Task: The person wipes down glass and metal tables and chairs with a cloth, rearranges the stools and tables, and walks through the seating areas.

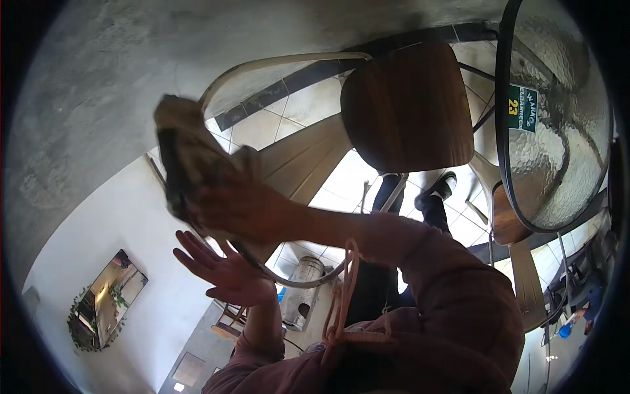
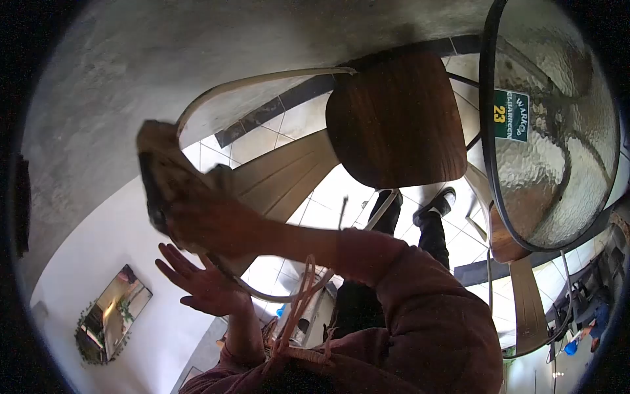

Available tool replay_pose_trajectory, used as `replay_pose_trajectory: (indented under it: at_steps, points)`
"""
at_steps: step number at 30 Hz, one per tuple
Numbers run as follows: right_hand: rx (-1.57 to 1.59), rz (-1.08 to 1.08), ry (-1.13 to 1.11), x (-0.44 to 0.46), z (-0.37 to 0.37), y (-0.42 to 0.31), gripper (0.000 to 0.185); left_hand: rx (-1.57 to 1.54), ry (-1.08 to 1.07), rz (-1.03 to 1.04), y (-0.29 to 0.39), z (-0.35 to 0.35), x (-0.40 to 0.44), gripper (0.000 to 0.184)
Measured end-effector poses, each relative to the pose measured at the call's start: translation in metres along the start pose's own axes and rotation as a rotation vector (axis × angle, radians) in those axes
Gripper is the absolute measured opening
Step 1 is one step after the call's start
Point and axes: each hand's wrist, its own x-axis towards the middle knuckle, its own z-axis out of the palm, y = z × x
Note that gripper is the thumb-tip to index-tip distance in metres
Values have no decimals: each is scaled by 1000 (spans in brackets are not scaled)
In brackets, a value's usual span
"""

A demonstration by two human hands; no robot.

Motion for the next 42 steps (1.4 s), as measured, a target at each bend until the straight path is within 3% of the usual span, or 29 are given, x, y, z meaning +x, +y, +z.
replay_pose_trajectory:
  at_steps: [3, 4, 6, 7, 9, 10, 12, 13, 14, 18, 19, 22, 23, 24, 25, 27, 28, 29, 31, 32, 33, 35, 36, 37, 38, 39, 40, 42]
  points:
    - [12, 98, -105, -65, -8, -22, 38, 117, 6, -6, 0, 8, 0, 73]
    - [-126, 286, -471, -72, -10, -20, 39, 193, 10, 3, -3, 4, 1, 71]
    - [-219, 667, -618, -108, -8, 1, 43, 186, 29, -20, -2, 7, 1, 69]
    - [-562, 653, -564, -147, 5, 25, 44, 173, 44, -35, -2, 9, 0, 66]
    - [-748, 814, -538, -169, -2, 80, 40, 200, 42, -44, -4, 10, -1, 64]
    - [-467, 886, -311, -204, 4, 131, 38, 234, 32, -47, -3, 11, 0, 63]
    - [-202, 974, -10, -224, -14, 165, 37, 252, -15, -44, -3, 5, 0, 62]
    - [-224, 1009, 63, -208, -32, 158, 36, 265, -65, -38, -4, 5, -1, 61]
    - [-219, 988, 114, -197, -36, 152, 37, 145, -33, -53, -3, 10, -1, 61]
    - [-78, 964, 64, -156, -23, 84, 41, 146, 43, -124, 2, 10, -2, 60]
    - [-41, 781, 108, -157, -9, 64, 45, 136, 33, -104, -1, 8, -1, 60]
    - [-59, 639, -172, -97, -21, -37, 23, 125, 19, -115, 3, 1, -2, 61]
    - [30, 584, -266, -99, -9, -63, 21, 268, -26, -108, 5, 0, -1, 61]
    - [181, 598, -185, -93, -26, -90, 29, 411, -69, -103, 6, -4, -1, 61]
    - [335, 610, -103, -87, -45, -115, 37, -134, -82, -122, 5, -14, -2, 62]
    - [230, 574, -139, -119, -51, -133, 40, -257, -131, -141, 6, -20, 3, 61]
    - [135, 523, -189, -141, -51, -136, 42, -375, -171, -140, 4, -18, 0, 59]
    - [46, 471, -241, -164, -50, -138, 45, -41, -74, -117, 4, -5, -5, 56]
    - [-44, 554, -356, -194, -60, -133, 37, 147, 10, -110, 4, 11, -7, 52]
    - [-91, 591, -417, -210, -65, -131, 34, 965, -103, 36, 2, 11, -6, 62]
    - [-98, 744, -562, -214, -79, -117, 27, 1005, -109, 65, 2, 17, -9, 64]
    - [-141, 638, -299, -263, -85, -74, 18, 1052, -87, 71, 3, 29, -13, 64]
    - [-219, 639, -333, -264, -105, -58, 15, 1052, -85, 73, 1, 32, -15, 64]
    - [-329, 583, -42, -281, -104, -34, 17, 969, -40, 46, 1, 33, -17, 65]
    - [-356, 772, -350, -267, -132, -21, 21, 885, 0, 19, 1, 35, -17, 65]
    - [-342, 588, -117, -282, -146, 2, 22, 885, 62, -16, 2, 36, -16, 68]
    - [-295, 606, -5, -302, -155, 25, 24, 895, 36, 3, 3, 36, -18, 69]
    - [-340, 690, -284, -342, -177, 60, 26, 884, 26, 18, 2, 37, -21, 70]
